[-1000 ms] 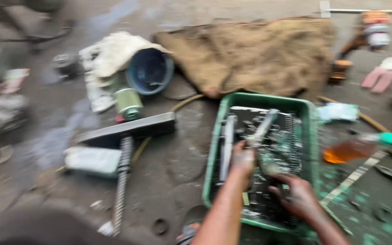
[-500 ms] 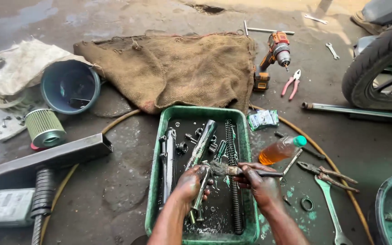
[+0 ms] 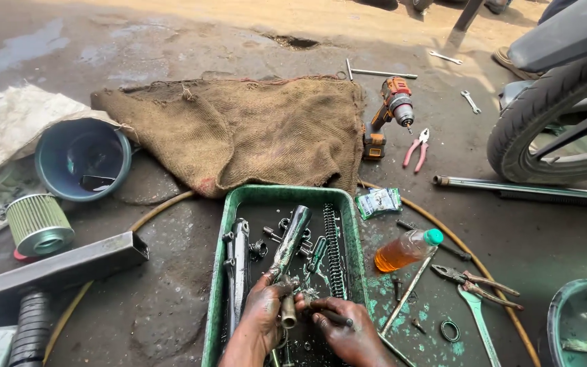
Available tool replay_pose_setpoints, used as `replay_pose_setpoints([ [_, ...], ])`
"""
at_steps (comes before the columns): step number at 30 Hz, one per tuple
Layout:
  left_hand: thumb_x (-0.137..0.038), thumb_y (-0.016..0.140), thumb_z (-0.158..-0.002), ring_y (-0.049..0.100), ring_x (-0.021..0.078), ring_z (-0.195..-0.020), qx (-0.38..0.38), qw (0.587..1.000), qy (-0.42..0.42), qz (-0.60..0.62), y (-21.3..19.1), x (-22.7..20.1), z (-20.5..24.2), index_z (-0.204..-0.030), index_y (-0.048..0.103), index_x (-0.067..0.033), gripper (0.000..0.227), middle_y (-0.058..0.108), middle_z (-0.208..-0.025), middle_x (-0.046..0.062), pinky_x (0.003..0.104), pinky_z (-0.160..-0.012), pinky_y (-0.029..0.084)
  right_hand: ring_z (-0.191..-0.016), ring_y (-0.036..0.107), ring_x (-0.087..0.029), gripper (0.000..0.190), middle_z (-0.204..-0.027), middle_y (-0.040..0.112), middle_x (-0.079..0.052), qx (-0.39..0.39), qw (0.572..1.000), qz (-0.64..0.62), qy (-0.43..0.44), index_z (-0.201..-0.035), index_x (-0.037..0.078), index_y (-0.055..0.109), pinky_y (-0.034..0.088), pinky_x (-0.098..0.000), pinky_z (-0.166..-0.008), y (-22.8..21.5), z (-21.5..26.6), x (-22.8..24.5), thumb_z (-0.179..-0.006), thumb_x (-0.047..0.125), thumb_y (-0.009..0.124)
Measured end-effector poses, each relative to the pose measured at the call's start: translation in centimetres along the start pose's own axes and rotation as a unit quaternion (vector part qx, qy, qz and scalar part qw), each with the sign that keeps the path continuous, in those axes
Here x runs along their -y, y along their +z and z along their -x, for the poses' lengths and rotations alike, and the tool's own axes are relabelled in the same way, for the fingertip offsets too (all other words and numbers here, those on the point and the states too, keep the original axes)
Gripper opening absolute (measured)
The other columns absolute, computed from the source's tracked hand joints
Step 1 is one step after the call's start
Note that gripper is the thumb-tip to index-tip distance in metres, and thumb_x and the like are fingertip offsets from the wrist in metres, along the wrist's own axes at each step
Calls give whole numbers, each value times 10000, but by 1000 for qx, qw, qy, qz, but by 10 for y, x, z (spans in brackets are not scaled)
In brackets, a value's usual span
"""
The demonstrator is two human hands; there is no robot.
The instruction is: Cleaning and repairing internal components of a motorcycle front fork assembly using brushes and tools.
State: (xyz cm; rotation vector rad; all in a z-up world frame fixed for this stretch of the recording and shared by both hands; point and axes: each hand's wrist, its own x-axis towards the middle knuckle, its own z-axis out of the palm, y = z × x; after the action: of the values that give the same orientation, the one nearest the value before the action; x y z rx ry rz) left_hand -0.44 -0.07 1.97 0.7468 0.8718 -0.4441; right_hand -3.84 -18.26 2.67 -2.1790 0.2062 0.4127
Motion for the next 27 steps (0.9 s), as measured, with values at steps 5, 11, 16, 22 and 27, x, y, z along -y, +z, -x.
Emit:
replay_pose_setpoints([
  [5,12,526,-933,522,127,-591,7,997,13,-80,-19,15,-37,-1562,412,-165,663,693,-1066,181,238,-426,466,-823,798,-214,225,-949,844,-91,-58,994,-79,45,-1057,102,823,653,-360,-764,-28,5,25,-866,175,728],
  [11,-11,448,-1005,662,193,-712,-24,999,-4,47,8,0,9,-1598,198,-269,694,673,-1105,135,309,-584,608,-786,800,-217,165,-894,829,-120,-23,954,-300,-18,-948,4,799,674,-361,-765,-34,25,36,-869,90,683],
  [16,-176,451,-1033,644,171,-690,20,981,17,190,-5,11,-20,-1528,359,-218,505,671,-989,162,322,-638,625,-773,784,-219,157,-860,818,-148,-45,958,-281,12,-957,-4,804,672,-354,-759,-34,17,23,-863,76,707],
  [22,-268,360,-1081,651,243,-682,2,965,-8,261,-3,29,-46,-1023,569,42,378,626,-800,185,366,-642,628,-765,806,-181,171,-846,847,-135,-86,966,-231,-77,-947,4,822,659,-317,-745,-21,26,8,-830,98,740],
  [27,-139,338,-1053,636,278,-658,-30,958,69,275,19,19,-17,-1016,487,55,248,593,-813,202,405,-628,634,-657,780,-159,187,-773,836,-125,-134,970,-195,-55,-967,17,826,619,-309,-617,-25,33,25,-831,137,776],
])
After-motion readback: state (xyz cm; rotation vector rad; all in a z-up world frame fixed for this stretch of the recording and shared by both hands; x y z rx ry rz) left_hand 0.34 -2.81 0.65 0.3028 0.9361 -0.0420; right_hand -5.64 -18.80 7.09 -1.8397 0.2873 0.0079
